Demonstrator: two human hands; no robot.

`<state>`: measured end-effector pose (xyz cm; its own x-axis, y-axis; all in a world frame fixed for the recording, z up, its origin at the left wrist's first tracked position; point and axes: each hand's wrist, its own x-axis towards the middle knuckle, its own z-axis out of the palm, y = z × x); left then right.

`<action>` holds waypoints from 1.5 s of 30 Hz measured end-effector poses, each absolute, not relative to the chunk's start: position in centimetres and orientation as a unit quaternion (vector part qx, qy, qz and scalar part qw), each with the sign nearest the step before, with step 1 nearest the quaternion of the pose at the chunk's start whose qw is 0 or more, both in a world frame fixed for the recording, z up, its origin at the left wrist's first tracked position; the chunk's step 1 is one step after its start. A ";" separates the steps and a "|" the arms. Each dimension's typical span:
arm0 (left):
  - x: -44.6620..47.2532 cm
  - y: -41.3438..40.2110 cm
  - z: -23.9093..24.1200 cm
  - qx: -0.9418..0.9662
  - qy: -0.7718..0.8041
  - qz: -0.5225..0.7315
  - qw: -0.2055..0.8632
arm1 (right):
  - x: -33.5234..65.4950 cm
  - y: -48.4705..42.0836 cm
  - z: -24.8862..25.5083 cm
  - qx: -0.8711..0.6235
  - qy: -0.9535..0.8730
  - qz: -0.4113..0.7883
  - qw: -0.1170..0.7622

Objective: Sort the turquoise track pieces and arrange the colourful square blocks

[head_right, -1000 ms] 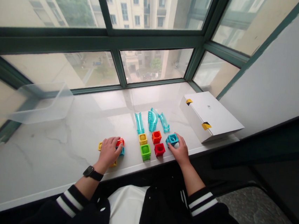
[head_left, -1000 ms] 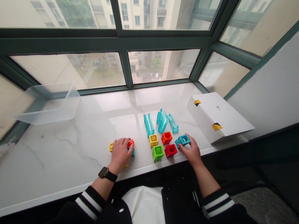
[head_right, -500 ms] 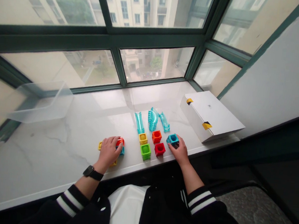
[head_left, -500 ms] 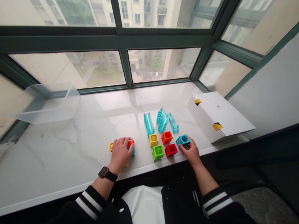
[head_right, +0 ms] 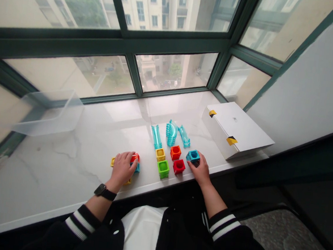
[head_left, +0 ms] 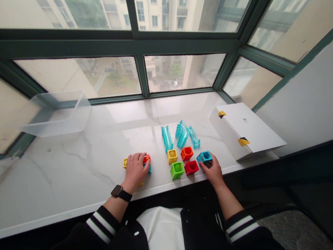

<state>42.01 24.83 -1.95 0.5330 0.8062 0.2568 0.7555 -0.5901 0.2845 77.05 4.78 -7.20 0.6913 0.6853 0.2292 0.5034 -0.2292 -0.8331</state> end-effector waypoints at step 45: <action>42.0 24.5 -1.8 0.855 0.459 0.207 0.122 | 66.0 8.2 9.2 -0.642 -0.523 0.023 0.560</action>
